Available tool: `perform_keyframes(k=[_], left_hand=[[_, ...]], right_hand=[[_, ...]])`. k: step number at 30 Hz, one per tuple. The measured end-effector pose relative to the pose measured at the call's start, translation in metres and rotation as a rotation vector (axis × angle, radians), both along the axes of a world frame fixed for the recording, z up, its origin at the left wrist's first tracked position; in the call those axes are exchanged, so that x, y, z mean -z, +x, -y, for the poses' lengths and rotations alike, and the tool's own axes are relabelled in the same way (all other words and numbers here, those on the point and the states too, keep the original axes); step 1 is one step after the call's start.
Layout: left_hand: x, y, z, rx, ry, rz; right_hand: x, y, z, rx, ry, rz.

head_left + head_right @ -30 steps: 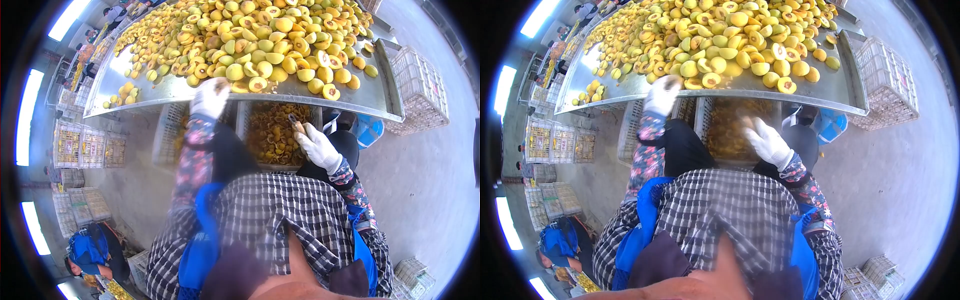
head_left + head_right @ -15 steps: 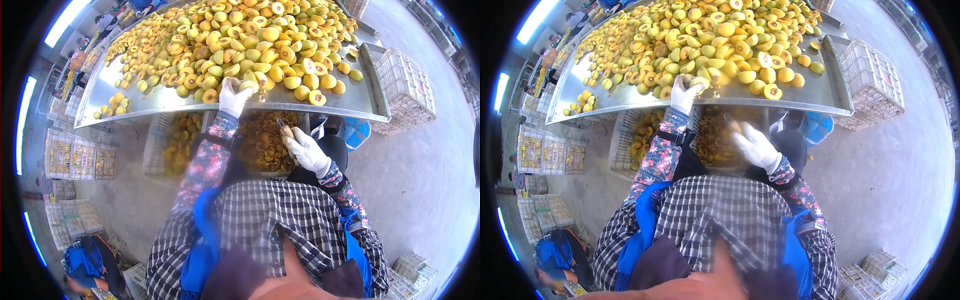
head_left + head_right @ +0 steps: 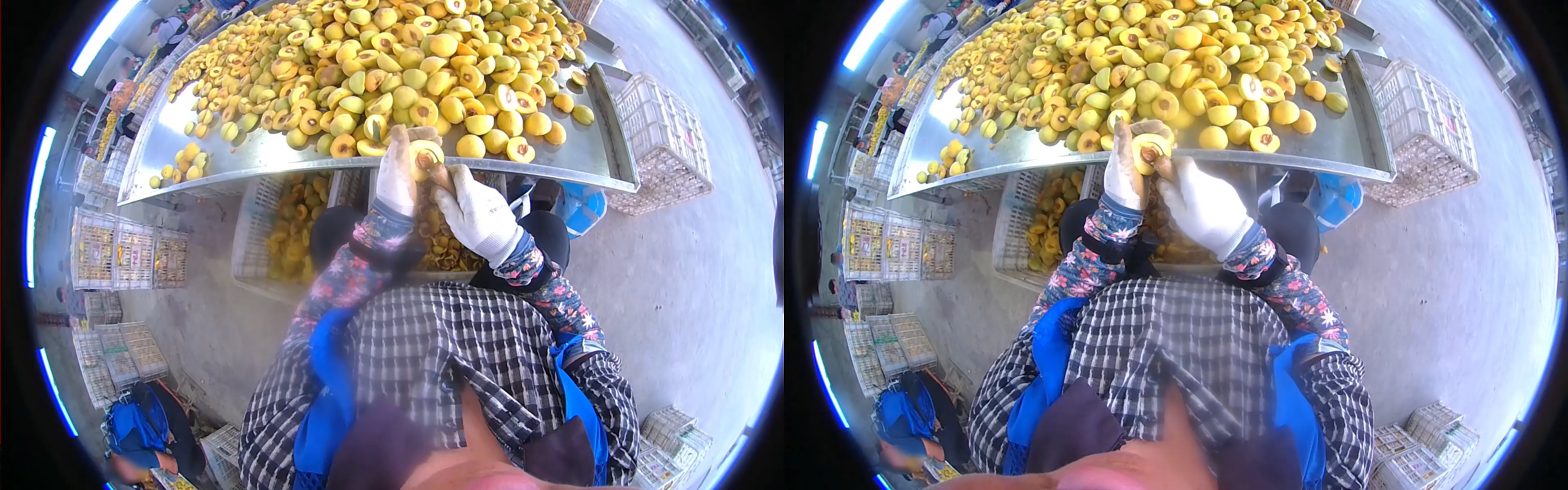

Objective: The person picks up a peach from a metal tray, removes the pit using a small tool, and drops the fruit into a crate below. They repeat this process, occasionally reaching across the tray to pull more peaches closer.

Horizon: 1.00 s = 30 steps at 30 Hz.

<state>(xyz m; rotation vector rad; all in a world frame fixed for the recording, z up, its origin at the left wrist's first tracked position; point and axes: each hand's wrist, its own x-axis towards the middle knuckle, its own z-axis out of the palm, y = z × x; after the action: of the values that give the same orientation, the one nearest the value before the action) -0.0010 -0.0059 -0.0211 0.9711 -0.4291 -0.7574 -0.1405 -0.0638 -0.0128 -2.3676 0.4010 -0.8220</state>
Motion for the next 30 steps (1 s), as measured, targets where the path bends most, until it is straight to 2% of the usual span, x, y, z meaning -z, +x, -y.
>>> perform_keyframes(k=[3, 8, 11, 15, 18, 22, 24, 26, 28, 30], left_hand=[[-0.001, -0.003, -0.002, -0.002, 0.023, 0.033], [0.000, -0.004, 0.002, -0.035, 0.004, 0.003], [0.014, -0.004, 0.006, -0.170, 0.053, 0.271], [0.028, 0.005, 0.007, -0.144, 0.123, 0.360], [0.035, 0.008, 0.003, -0.067, 0.248, 0.549], [0.027, 0.018, -0.005, 0.072, 0.376, 0.697], [0.027, 0.020, -0.004, 0.118, 0.279, 0.548], [0.024, 0.022, 0.002, 0.167, 0.064, 0.216], [0.009, 0.003, -0.004, 0.049, 0.052, 0.437], [0.009, -0.018, 0.005, -0.121, -0.181, 0.258]], right_hand=[[0.003, 0.000, -0.002, -0.003, 0.044, -0.057], [0.013, -0.003, -0.002, -0.003, -0.048, -0.111], [0.019, -0.003, -0.003, 0.000, -0.060, -0.078], [0.033, -0.005, 0.006, -0.042, -0.124, 0.007], [0.007, -0.012, 0.004, -0.102, -0.086, -0.144], [0.027, -0.013, 0.018, -0.133, 0.119, -0.260], [0.021, -0.012, 0.021, -0.144, 0.298, -0.317], [0.012, -0.012, 0.024, -0.152, 0.545, -0.279], [0.019, -0.011, 0.026, -0.181, 0.742, -0.242], [0.020, -0.010, 0.021, -0.204, 0.718, -0.244]])
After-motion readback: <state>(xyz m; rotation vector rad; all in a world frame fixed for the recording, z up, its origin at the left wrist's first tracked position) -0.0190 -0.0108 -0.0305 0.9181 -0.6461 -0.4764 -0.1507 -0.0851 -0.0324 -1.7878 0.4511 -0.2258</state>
